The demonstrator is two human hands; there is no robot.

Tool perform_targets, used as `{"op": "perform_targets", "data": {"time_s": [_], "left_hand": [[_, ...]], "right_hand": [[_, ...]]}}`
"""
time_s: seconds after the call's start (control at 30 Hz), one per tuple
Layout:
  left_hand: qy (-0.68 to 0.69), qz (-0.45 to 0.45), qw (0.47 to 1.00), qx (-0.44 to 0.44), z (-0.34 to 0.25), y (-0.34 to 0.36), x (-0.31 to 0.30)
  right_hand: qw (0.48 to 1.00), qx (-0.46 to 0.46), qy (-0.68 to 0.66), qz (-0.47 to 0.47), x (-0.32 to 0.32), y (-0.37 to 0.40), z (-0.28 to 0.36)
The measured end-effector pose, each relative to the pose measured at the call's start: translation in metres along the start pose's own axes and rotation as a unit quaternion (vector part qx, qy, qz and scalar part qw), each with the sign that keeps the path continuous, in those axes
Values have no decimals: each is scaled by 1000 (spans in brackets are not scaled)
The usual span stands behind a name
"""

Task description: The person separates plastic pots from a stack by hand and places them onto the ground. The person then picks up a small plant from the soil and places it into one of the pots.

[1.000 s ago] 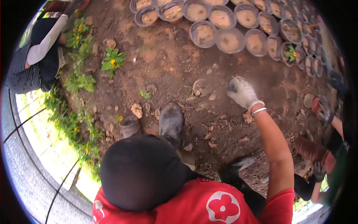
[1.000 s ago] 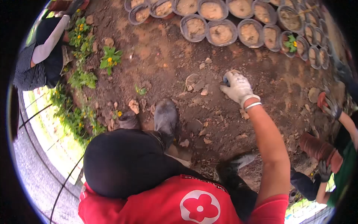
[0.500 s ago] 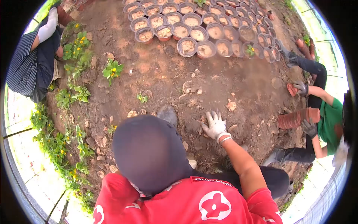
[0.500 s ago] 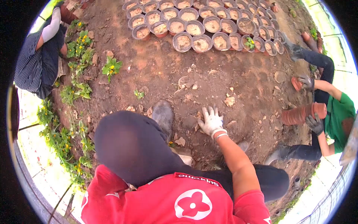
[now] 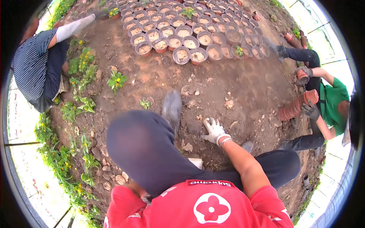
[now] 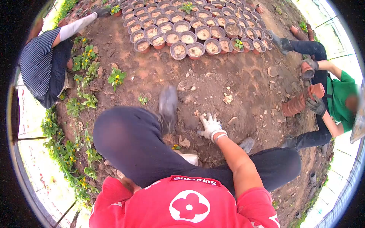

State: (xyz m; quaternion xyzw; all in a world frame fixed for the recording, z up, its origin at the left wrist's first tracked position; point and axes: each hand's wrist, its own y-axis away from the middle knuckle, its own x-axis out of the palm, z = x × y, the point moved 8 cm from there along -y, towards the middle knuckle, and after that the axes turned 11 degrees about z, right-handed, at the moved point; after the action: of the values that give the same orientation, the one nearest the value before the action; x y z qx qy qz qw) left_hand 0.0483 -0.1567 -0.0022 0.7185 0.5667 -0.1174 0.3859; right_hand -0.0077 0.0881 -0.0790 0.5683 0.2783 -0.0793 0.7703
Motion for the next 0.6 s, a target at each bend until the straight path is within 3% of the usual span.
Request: {"op": "perform_targets", "data": {"time_s": [0.57,0.6], "left_hand": [[105,38,994,4,67,-24,-49],[110,37,993,6,67,-29,-53]], "right_hand": [[999,22,20,19,-15,-7,4],[998,-1,19,54,-16,-9,7]]}}
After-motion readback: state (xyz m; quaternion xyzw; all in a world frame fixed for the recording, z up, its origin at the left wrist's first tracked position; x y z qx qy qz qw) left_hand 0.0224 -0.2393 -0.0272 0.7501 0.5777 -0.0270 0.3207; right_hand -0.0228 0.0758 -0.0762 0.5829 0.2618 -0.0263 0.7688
